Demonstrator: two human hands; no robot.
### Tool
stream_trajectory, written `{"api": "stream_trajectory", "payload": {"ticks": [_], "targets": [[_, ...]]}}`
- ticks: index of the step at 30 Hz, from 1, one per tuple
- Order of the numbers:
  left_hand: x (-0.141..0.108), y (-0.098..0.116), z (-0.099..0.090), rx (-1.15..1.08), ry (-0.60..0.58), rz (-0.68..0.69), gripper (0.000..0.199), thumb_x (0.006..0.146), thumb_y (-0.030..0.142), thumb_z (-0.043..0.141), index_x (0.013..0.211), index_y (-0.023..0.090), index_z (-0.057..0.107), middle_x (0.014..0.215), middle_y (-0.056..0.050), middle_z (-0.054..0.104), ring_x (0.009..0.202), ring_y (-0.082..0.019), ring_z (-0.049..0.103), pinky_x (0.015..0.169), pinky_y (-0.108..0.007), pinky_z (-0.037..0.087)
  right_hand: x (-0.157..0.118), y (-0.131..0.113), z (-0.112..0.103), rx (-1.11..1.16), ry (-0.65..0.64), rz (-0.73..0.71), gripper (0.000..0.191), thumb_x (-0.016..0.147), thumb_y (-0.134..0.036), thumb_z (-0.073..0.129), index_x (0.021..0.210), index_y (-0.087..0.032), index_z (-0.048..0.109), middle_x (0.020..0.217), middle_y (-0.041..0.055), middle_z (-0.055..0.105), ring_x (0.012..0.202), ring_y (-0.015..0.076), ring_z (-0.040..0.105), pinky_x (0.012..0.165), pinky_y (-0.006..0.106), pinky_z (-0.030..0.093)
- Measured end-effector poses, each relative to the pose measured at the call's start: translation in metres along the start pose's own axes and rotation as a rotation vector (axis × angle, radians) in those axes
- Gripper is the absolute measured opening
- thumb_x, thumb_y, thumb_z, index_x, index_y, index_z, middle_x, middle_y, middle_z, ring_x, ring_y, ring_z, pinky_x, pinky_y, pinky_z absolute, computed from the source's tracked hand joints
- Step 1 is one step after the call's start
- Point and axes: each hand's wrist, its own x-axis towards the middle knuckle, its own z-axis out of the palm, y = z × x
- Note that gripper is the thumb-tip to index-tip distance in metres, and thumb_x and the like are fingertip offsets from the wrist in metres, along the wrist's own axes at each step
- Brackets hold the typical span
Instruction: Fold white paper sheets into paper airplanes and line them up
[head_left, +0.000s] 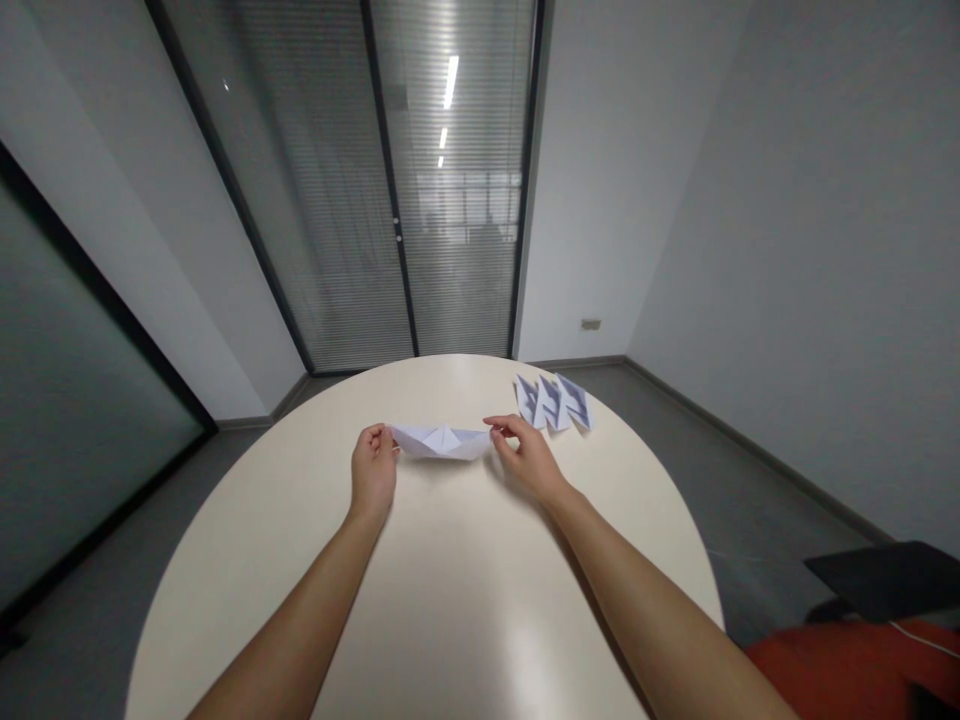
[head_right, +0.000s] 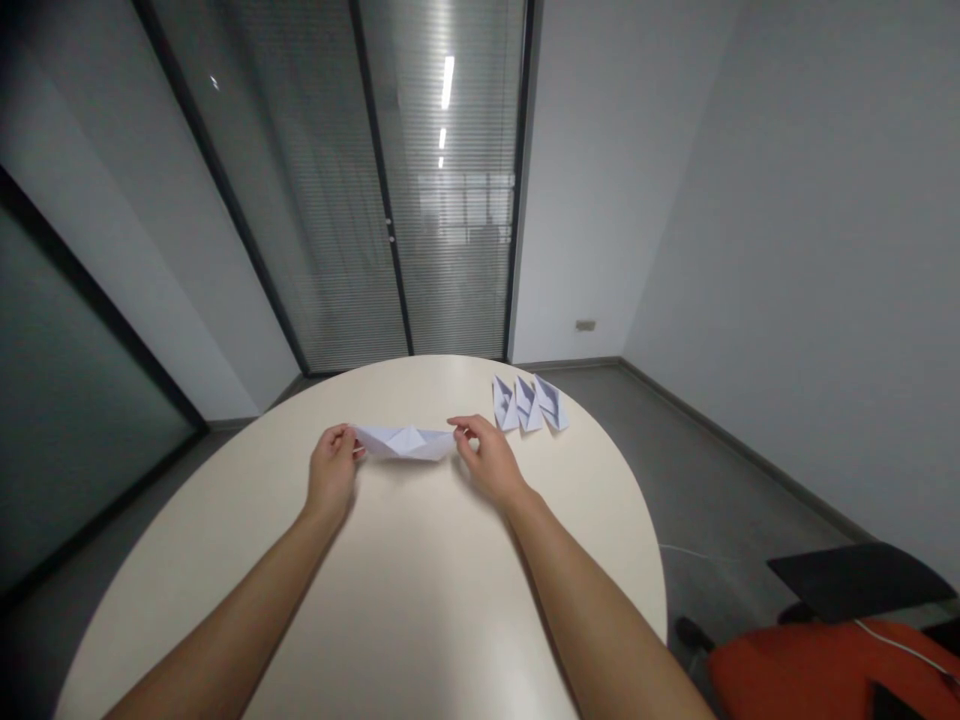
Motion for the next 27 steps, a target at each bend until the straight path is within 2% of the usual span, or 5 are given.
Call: {"api": "stream_trajectory", "payload": {"ticks": [7, 12, 19, 23, 27], "targets": [[0.004, -0.002, -0.002, 0.035, 0.058, -0.012, 0.022, 0.09, 0.04, 0.055, 0.096, 0.02, 0.059, 0.092, -0.004, 0.068, 0.086, -0.018, 0.068, 0.081, -0.032, 0.053, 0.0, 0.002, 0.0, -0.012, 0.02, 0.018, 0.027, 0.098, -0.031, 0.052, 0.117, -0.022, 0.07, 0.111, 0.0083, 0.071, 0.092, 0.0198, 0.064, 0.08, 0.033, 0.051], [0.004, -0.004, -0.007, 0.37, 0.039, 0.064, 0.019, 0.089, 0.037, 0.051, 0.091, 0.021, 0.059, 0.085, -0.004, 0.068, 0.083, -0.021, 0.066, 0.079, -0.033, 0.051, 0.001, 0.006, 0.001, -0.047, 0.021, 0.078, 0.026, 0.095, -0.026, 0.052, 0.111, -0.022, 0.072, 0.109, 0.0073, 0.072, 0.09, 0.0192, 0.065, 0.077, 0.031, 0.051], [-0.004, 0.0, -0.015, 0.784, -0.109, 0.134, 0.015, 0.085, 0.032, 0.055, 0.076, 0.024, 0.063, 0.078, -0.008, 0.071, 0.083, -0.03, 0.068, 0.078, -0.039, 0.049, 0.001, 0.009, -0.002, -0.161, -0.114, 0.216, 0.029, 0.085, -0.011, 0.052, 0.095, -0.019, 0.078, 0.092, 0.0059, 0.075, 0.077, 0.0188, 0.064, 0.077, 0.032, 0.049], [-0.01, 0.007, -0.014, 0.971, -0.181, 0.267, 0.017, 0.085, 0.028, 0.055, 0.091, 0.022, 0.069, 0.092, -0.012, 0.074, 0.095, -0.033, 0.069, 0.088, -0.044, 0.05, -0.001, 0.012, -0.002, -0.153, -0.159, 0.185, 0.033, 0.083, -0.009, 0.051, 0.096, -0.02, 0.079, 0.093, 0.0058, 0.075, 0.078, 0.0185, 0.064, 0.079, 0.032, 0.049], [-0.02, 0.017, -0.007, 0.886, -0.243, 0.555, 0.04, 0.083, 0.018, 0.055, 0.122, 0.02, 0.066, 0.125, -0.015, 0.069, 0.122, -0.034, 0.06, 0.11, -0.05, 0.043, -0.001, 0.015, -0.002, -0.177, -0.163, 0.163, 0.033, 0.084, -0.011, 0.051, 0.099, -0.021, 0.079, 0.095, 0.0057, 0.075, 0.081, 0.0189, 0.064, 0.08, 0.032, 0.049]]}}
